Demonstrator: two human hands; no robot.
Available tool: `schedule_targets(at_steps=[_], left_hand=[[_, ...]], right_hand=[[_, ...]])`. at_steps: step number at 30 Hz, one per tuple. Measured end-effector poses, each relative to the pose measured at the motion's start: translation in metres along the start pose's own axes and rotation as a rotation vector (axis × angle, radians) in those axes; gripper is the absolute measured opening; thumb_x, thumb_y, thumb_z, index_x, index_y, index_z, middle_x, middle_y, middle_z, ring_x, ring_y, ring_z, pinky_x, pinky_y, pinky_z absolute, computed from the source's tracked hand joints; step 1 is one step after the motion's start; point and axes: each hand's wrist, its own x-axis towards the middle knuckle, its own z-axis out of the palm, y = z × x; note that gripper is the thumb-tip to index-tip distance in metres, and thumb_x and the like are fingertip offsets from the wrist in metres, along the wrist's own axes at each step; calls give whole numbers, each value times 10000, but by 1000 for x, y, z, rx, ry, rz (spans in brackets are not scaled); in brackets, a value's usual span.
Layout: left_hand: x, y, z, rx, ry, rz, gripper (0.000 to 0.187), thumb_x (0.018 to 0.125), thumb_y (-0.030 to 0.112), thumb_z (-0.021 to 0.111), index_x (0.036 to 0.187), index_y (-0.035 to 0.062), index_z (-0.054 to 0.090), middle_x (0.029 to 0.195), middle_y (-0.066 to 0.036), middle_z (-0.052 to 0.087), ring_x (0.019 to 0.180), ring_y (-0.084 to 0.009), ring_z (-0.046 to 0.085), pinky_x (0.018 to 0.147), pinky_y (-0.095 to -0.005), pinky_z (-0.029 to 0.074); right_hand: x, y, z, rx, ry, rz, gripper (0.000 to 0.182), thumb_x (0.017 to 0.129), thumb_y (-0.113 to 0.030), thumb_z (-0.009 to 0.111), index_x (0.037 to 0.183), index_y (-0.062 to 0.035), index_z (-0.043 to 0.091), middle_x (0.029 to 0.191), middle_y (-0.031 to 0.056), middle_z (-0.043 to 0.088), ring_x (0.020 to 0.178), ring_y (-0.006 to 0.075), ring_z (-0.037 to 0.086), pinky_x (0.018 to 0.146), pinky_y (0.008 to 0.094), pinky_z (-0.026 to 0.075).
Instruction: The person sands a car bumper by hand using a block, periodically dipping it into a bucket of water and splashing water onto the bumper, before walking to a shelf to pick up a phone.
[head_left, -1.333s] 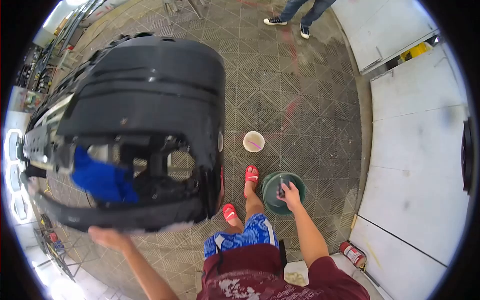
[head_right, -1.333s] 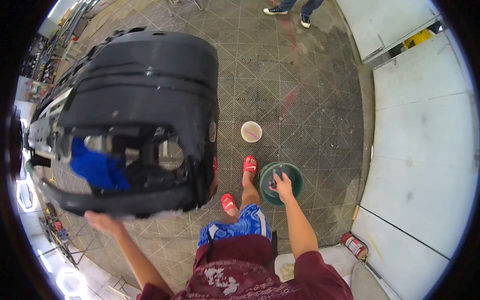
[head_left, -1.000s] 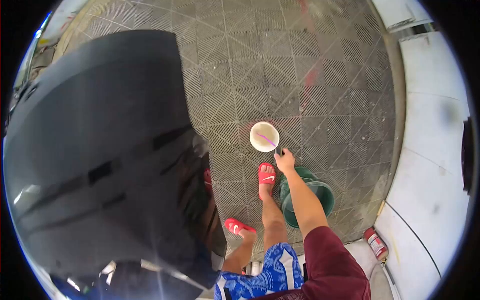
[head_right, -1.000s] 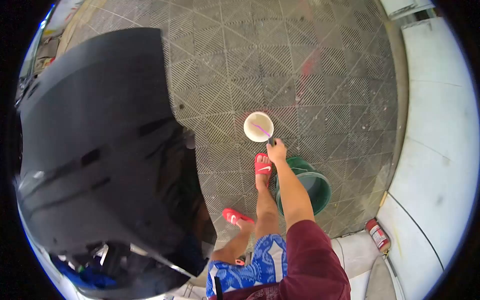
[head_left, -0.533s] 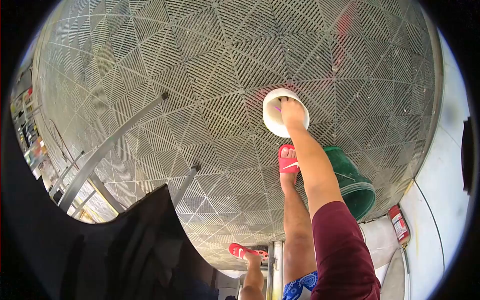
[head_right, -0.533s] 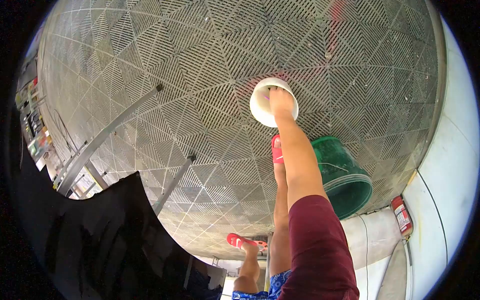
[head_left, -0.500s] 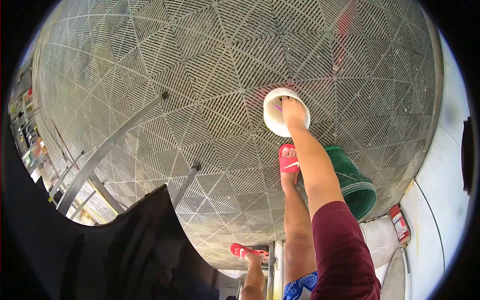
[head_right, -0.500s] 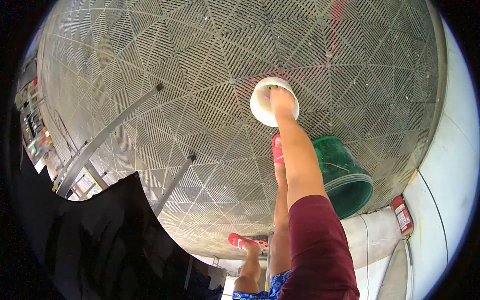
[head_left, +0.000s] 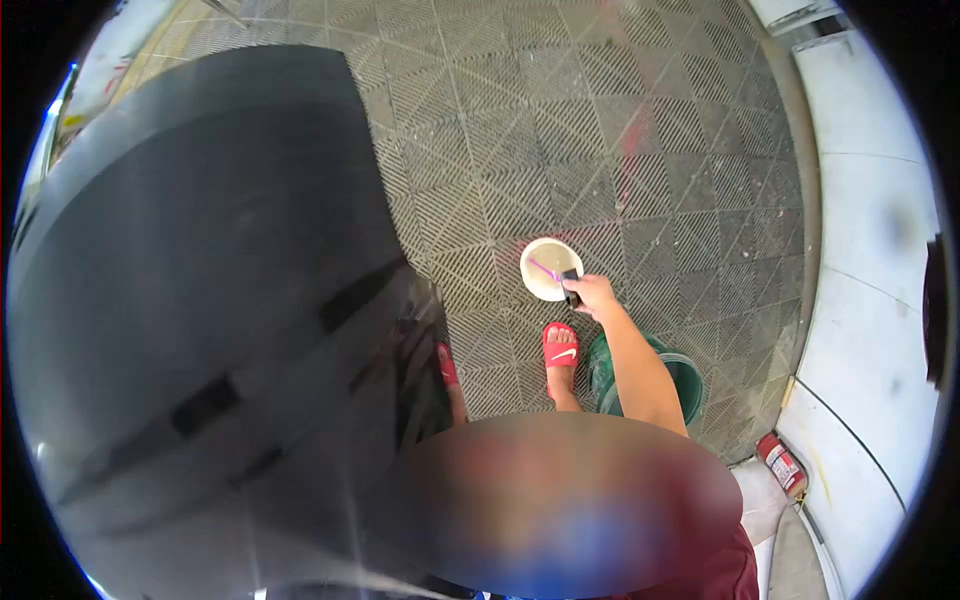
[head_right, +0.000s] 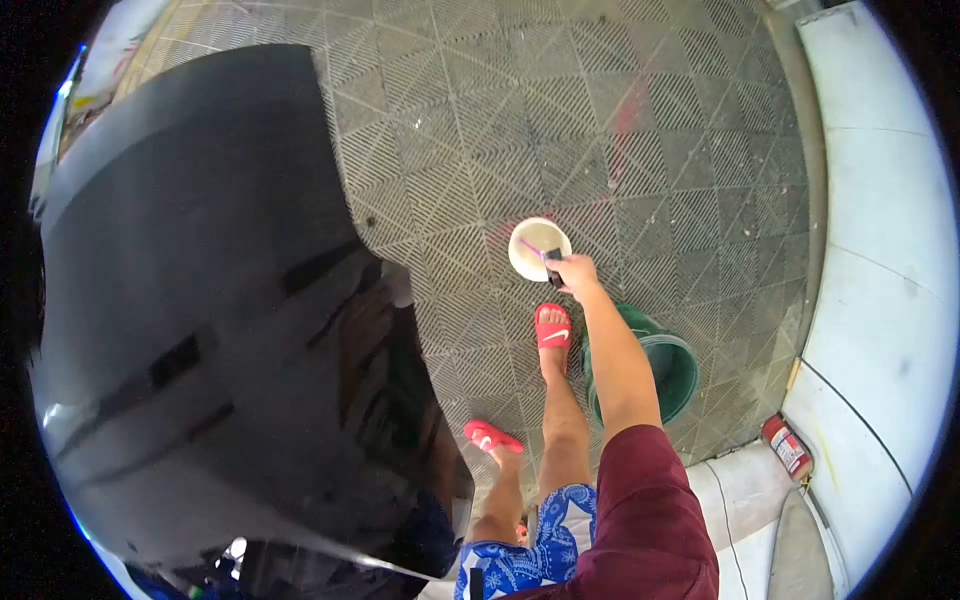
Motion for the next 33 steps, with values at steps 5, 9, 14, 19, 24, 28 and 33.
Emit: schedule_targets(at_steps=[5,9,14,19,24,28,33], left_hand=[[8,-19,-53,-238,-16,-100,705,1145,508,450,1542,-74,465,1580,-224,484,1398,-344,520,1191,-497,442],[5,-37,-97,-585,-78,-256,717,1146,514,450,1555,-74,452,1597,-220,471,1408,-342,513,1197,-497,436],[-19,7,-108,-453,-83,-323,699,1152,481,463,1612,-34,359,1629,-200,422,1468,-328,444,1253,-467,344],[-12,34,-141,-649,-360,-415,809,1134,509,540,1629,-60,248,1641,-272,350,1514,-339,391,1282,-468,296],[23,9,-180,-782,-681,-396,640,1123,418,612,1522,-36,404,1504,-179,501,1406,-287,467,1203,-452,361],[63,-13,-190,-516,-344,-107,601,1104,393,644,1497,-22,459,1467,-173,548,1376,-311,505,1195,-494,370],[156,27,-216,-140,-436,978,532,1011,397,752,1399,58,623,1555,-175,524,1448,-421,485,1278,-587,274]], right_hand=[[-110,1,-4,-219,73,-208,153,947,-188,822,949,-62,737,800,12,698,666,169,658,598,377,538],[-239,-5,-11,-32,-24,-153,133,976,-178,783,999,-60,726,872,28,702,743,174,668,672,387,576],[-388,16,-27,-570,181,-421,391,891,-180,777,1240,-14,716,955,82,739,774,199,671,750,412,585],[-488,71,-22,-472,285,-490,451,840,-241,838,1220,-7,773,1100,151,802,1023,305,764,927,421,576],[-590,99,21,-385,310,-613,444,843,-242,816,1230,-29,770,1114,186,801,1037,324,774,943,412,577],[-614,130,52,-296,305,-709,436,896,-228,812,1266,-12,735,1056,156,787,943,261,753,841,388,578],[-701,130,107,-295,325,-810,441,893,-286,813,1252,-39,744,1092,201,795,1033,350,771,948,422,571]])
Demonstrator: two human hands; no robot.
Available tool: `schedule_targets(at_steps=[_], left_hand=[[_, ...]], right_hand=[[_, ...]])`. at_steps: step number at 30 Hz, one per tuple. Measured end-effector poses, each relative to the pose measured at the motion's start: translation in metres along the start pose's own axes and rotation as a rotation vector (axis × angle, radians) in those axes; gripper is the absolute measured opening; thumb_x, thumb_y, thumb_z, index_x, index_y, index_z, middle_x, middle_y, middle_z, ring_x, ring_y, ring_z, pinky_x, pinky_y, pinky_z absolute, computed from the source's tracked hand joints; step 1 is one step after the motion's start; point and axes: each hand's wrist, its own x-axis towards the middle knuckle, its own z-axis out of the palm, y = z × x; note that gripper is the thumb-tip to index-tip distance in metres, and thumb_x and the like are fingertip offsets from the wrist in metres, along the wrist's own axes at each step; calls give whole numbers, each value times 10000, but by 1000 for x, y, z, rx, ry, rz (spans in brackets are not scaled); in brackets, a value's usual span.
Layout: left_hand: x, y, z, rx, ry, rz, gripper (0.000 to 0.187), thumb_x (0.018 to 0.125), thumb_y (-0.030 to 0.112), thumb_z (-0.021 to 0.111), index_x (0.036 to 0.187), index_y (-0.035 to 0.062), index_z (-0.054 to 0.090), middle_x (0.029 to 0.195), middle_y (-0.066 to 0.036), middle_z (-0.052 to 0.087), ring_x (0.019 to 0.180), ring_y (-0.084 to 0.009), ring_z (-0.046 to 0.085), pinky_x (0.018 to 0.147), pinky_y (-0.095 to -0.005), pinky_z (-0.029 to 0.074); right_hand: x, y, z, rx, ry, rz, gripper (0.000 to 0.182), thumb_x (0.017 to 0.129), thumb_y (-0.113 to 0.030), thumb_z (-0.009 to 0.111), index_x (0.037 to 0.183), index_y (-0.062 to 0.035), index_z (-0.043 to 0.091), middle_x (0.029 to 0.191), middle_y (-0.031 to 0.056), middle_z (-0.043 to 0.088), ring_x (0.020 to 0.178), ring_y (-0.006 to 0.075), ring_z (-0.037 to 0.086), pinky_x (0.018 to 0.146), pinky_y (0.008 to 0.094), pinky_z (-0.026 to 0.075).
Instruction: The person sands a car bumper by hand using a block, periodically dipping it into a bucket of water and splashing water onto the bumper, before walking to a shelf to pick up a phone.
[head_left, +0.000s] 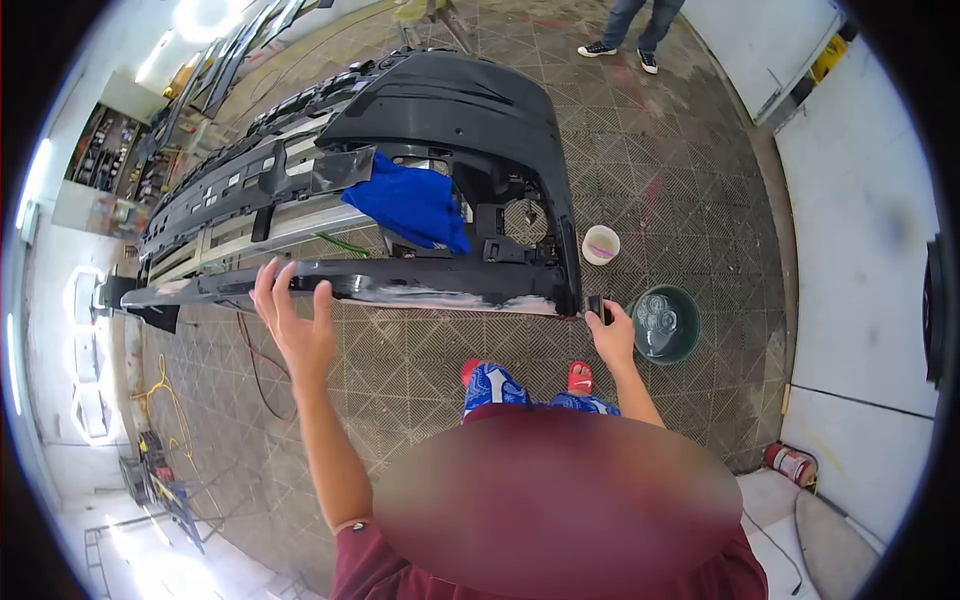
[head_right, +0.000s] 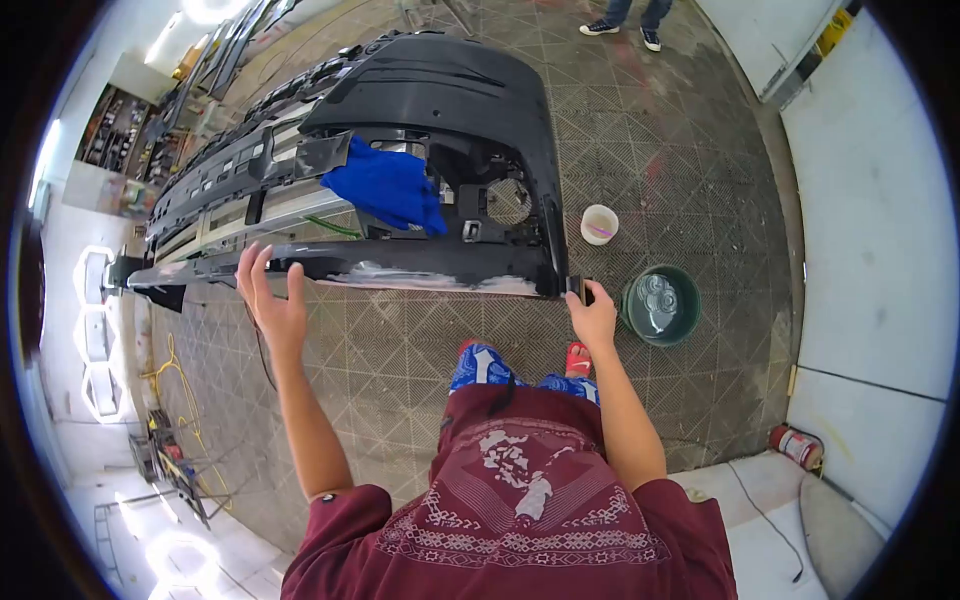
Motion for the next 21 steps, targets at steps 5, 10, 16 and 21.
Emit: schedule_targets(at_steps=[5,10,16,21], left_hand=[[72,-52,-18,-11,-594,376,841,656,606,892,1275,70,697,1255,-128,717,1263,-359,660,1209,-589,385],[94,-71,6,-36,-777,559,725,711,534,905,1229,77,686,1045,-108,728,972,-370,735,826,-483,556],[106,-71,7,-63,-1044,584,764,808,450,890,1400,47,621,1134,-198,746,1022,-427,735,862,-518,569],[107,-73,13,-116,-1102,621,801,827,440,885,1455,34,597,1182,-209,751,1053,-424,740,893,-527,565]], right_hand=[[-36,-49,38,25,113,-38,443,911,-261,803,1267,-8,734,1168,209,782,1093,352,756,978,416,562],[-73,-104,92,45,323,-22,442,913,-275,813,1261,-11,742,1162,207,786,1099,357,758,983,421,562],[-111,-129,117,38,552,136,438,903,-268,808,1260,-20,756,1212,225,769,1133,376,747,1002,426,561],[-126,-142,145,-4,648,6,389,930,-221,776,1260,-17,756,1181,217,755,1098,400,736,970,441,573]])
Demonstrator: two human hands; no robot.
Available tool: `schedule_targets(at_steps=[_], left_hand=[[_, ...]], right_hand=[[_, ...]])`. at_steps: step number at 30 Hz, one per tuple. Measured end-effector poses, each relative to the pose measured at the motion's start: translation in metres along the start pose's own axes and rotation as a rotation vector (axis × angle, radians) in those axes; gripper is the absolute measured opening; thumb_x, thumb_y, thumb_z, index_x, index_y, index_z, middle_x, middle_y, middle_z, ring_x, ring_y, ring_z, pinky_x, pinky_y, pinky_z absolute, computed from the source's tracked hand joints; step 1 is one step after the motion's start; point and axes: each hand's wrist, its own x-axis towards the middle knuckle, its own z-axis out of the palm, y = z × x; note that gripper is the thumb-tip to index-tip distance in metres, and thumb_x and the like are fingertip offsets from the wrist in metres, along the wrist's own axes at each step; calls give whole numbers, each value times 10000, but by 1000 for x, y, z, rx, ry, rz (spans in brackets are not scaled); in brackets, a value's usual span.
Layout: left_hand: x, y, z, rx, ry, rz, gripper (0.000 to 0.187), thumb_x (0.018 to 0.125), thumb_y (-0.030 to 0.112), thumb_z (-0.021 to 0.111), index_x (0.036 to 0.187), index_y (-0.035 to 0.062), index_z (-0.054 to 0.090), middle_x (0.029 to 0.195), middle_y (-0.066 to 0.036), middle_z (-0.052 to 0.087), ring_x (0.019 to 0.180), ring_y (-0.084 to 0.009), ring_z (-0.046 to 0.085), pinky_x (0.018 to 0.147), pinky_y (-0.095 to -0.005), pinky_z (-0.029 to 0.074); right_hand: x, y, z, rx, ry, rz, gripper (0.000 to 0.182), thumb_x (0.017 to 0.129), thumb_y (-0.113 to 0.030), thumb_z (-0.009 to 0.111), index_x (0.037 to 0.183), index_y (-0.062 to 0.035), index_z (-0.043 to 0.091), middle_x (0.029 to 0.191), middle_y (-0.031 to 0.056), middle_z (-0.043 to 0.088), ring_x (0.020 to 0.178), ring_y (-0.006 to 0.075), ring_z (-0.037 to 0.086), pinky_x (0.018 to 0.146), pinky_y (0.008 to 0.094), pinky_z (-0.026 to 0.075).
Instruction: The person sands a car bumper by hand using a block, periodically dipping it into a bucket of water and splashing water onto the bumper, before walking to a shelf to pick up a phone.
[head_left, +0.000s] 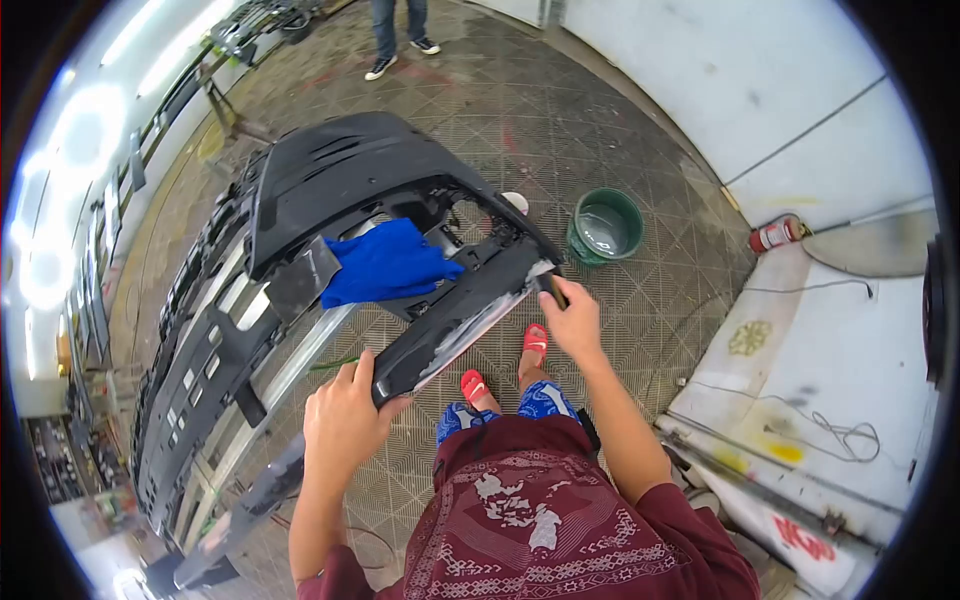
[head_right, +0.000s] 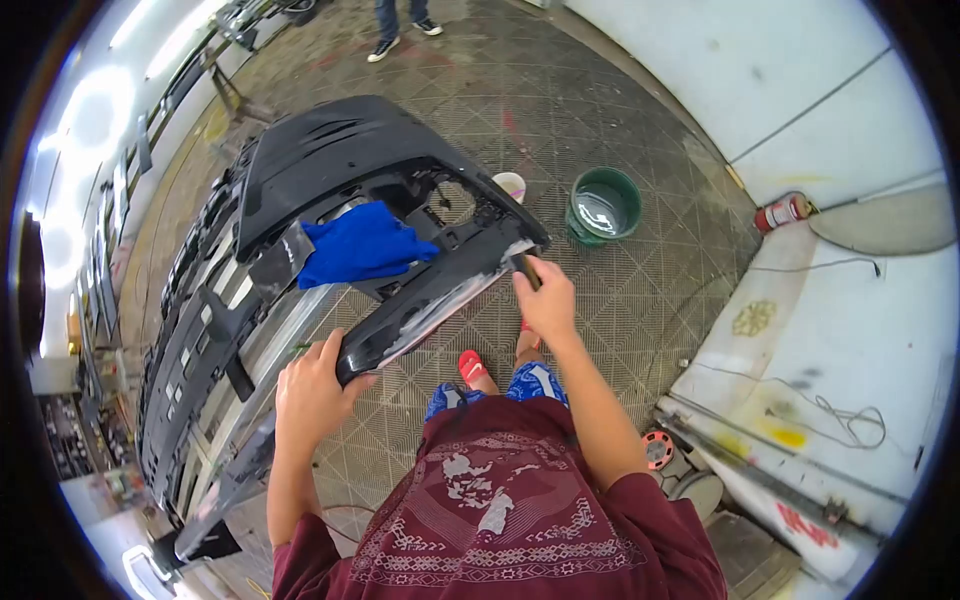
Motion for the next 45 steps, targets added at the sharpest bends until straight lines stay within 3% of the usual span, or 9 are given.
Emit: schedule_targets(at_steps=[13,17,23,27,31,33,35,39,45], left_hand=[[2,6,3,109,30,-57,774,844,429,872,1461,45,608,1227,-181,749,1013,-417,750,847,-531,566],[1,3,8,124,33,-17,779,839,437,874,1461,52,605,1181,-166,749,952,-398,762,787,-506,580],[4,2,6,133,41,-2,798,821,427,889,1467,60,597,1146,-149,751,908,-377,769,749,-495,584],[4,4,6,126,64,13,792,805,392,903,1460,63,603,1128,-154,756,910,-378,767,748,-490,582],[6,6,4,135,50,10,783,802,378,903,1456,66,606,1123,-158,754,909,-380,766,751,-486,582],[5,8,1,135,15,-10,775,796,362,905,1447,64,608,1113,-163,755,903,-383,764,750,-482,581],[4,9,3,136,36,6,772,795,358,907,1444,63,609,1100,-164,753,896,-386,762,748,-482,579],[6,10,0,135,52,16,769,792,348,911,1439,63,609,1079,-169,749,885,-393,758,741,-487,575],[4,7,8,147,71,13,769,793,356,910,1435,54,612,1099,-175,752,894,-392,761,742,-488,577]], right_hand=[[-11,-2,42,-34,128,-132,324,973,-162,697,1243,3,771,1249,284,719,1121,441,718,1019,453,559],[41,33,40,161,7,229,311,954,-160,727,1224,-18,787,1281,260,725,1176,438,702,1044,476,548],[7,12,37,-40,139,-102,348,959,-174,734,1265,-10,764,1165,245,777,1099,395,760,978,419,579],[49,42,36,119,-56,307,315,955,-142,704,1247,-42,769,1249,229,741,1196,420,692,1044,498,532],[19,5,32,14,93,-148,324,956,-130,690,1247,1,743,1164,241,759,1085,444,718,1005,490,555],[30,27,33,85,21,-80,336,958,-137,690,1256,9,742,1181,241,758,1093,442,716,1008,490,554],[62,44,29,122,-160,358,346,959,-144,692,1265,10,745,1229,244,752,1118,434,712,1022,492,548],[14,4,34,-71,105,-163,344,951,-150,712,1247,21,744,1206,260,763,1092,432,745,964,450,588],[47,31,33,161,-127,257,360,960,-171,712,1272,3,750,1289,254,725,1229,439,670,1065,506,525]])
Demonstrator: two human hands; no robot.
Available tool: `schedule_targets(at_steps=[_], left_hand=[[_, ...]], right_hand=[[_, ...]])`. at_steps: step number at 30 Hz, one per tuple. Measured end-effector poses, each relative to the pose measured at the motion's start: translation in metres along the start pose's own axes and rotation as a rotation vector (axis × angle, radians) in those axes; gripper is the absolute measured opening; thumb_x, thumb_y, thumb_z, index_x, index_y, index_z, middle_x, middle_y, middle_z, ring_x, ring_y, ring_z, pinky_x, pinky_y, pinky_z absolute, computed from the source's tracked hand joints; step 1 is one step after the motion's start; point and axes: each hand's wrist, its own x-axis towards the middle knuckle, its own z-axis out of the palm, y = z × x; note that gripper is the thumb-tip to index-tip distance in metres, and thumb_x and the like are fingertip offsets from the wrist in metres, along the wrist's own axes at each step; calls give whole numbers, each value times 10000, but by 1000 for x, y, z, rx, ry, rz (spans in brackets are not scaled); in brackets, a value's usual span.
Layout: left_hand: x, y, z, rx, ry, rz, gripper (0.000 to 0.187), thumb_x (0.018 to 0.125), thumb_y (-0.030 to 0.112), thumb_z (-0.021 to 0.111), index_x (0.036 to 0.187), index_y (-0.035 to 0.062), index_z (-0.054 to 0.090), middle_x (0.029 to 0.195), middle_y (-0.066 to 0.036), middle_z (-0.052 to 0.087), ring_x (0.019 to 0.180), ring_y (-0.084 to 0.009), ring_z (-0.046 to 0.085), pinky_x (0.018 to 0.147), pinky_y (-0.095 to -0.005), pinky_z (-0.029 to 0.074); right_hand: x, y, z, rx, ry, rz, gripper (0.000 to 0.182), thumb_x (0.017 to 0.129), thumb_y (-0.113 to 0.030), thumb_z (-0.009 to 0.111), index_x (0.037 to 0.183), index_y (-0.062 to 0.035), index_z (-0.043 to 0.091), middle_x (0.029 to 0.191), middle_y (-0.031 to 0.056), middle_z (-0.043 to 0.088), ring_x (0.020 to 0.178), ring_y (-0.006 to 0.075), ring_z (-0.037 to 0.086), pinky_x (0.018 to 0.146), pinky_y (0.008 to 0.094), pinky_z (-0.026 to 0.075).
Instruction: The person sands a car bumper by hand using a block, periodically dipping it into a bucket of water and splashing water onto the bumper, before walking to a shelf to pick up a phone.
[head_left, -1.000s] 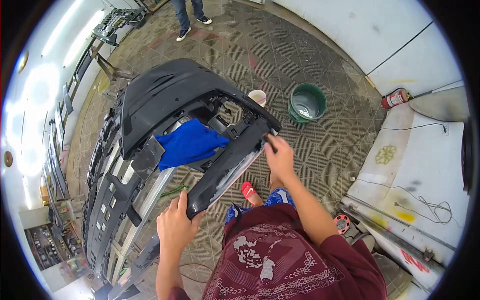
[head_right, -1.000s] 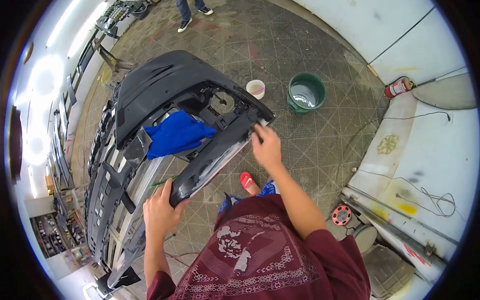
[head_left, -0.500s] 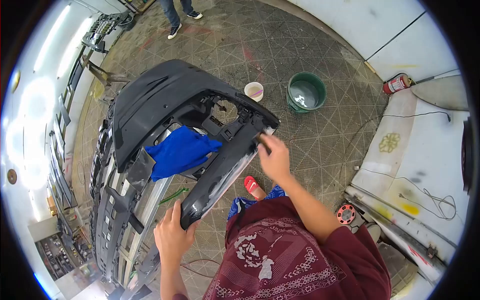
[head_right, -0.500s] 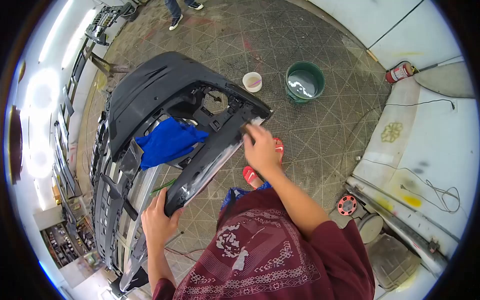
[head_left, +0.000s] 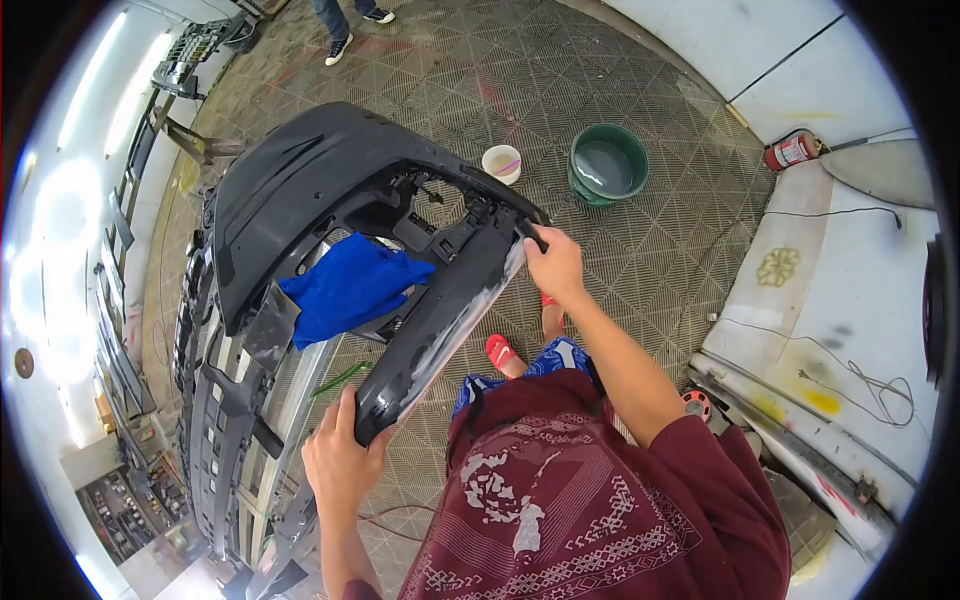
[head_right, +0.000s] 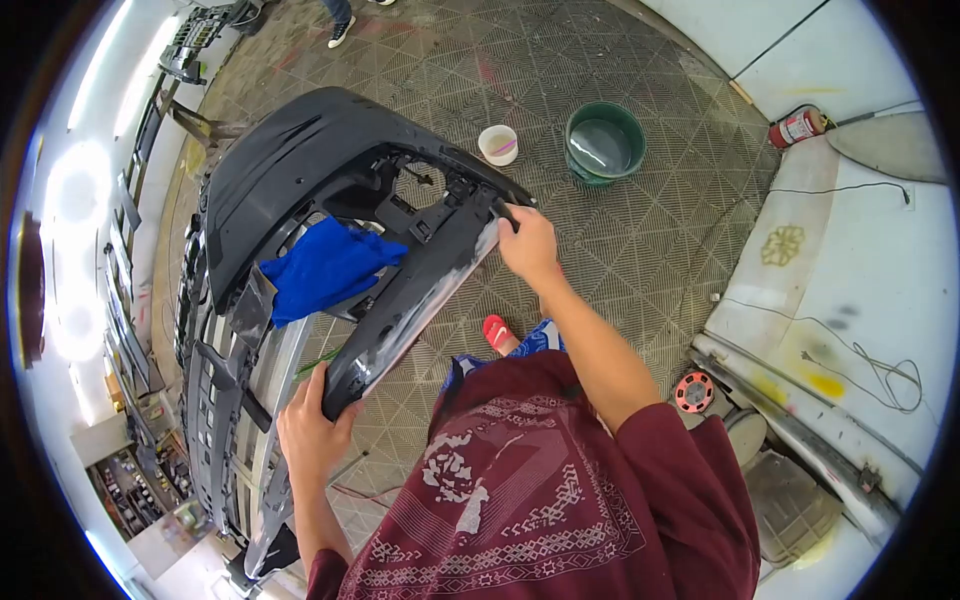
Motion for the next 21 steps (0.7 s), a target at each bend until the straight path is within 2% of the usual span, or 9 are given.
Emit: schedule_targets(at_steps=[2,6,7,9,14,17,18,20,21], left_hand=[[0,-1,-5,-24,14,17,768,795,358,909,1435,53,613,1102,-174,753,894,-392,761,743,-487,578],[1,-1,-5,-15,16,31,761,798,366,906,1426,47,619,1119,-169,756,895,-394,761,751,-486,582],[1,1,-5,-18,18,35,761,798,366,906,1426,47,619,1119,-169,756,895,-394,761,751,-486,582],[1,5,-5,-63,-29,-80,749,766,316,926,1408,36,659,1167,-214,766,1000,-425,752,859,-495,578],[4,6,-11,-95,-36,-78,741,770,326,926,1400,35,667,1179,-210,767,1008,-422,755,862,-496,578],[3,7,-9,-85,-36,-76,737,771,333,924,1397,35,671,1187,-209,767,1004,-424,756,866,-496,579],[3,7,-10,-58,-38,-88,737,771,336,923,1395,34,673,1190,-210,767,1003,-425,756,868,-496,579],[2,6,-10,-71,-32,-85,738,771,339,922,1395,35,673,1191,-211,767,1007,-426,755,870,-495,579],[2,5,-10,-84,-29,-82,740,771,343,922,1396,35,673,1192,-212,767,1010,-426,755,872,-494,579]], right_hand=[[-18,-8,11,-206,220,-335,331,961,-176,704,1237,-2,763,1238,239,751,1189,409,700,1044,481,542],[-10,8,7,-130,141,-419,320,960,-162,683,1235,-20,761,1186,200,761,1111,418,711,1011,484,555],[11,21,8,-103,121,-249,324,960,-166,673,1236,-21,757,1168,204,758,1074,425,711,995,492,558],[6,14,10,-185,173,-258,329,961,-173,673,1241,-24,757,1177,203,757,1088,424,707,995,497,556],[-32,-7,3,-222,68,-419,362,965,-201,692,1296,-65,751,1269,197,742,1181,430,681,1006,510,544],[22,-3,-10,-137,-94,84,366,957,-211,704,1289,-66,754,1254,202,749,1118,434,715,942,515,568],[13,-11,-8,-138,-93,83,366,957,-211,704,1289,-66,754,1254,202,749,1118,434,715,942,515,568],[-22,-25,5,-271,141,-386,334,962,-216,691,1246,-58,769,1183,225,768,1057,433,738,911,511,580],[-40,-31,6,-256,132,-467,323,955,-207,685,1231,-61,770,1128,220,778,1004,439,740,905,519,581]])
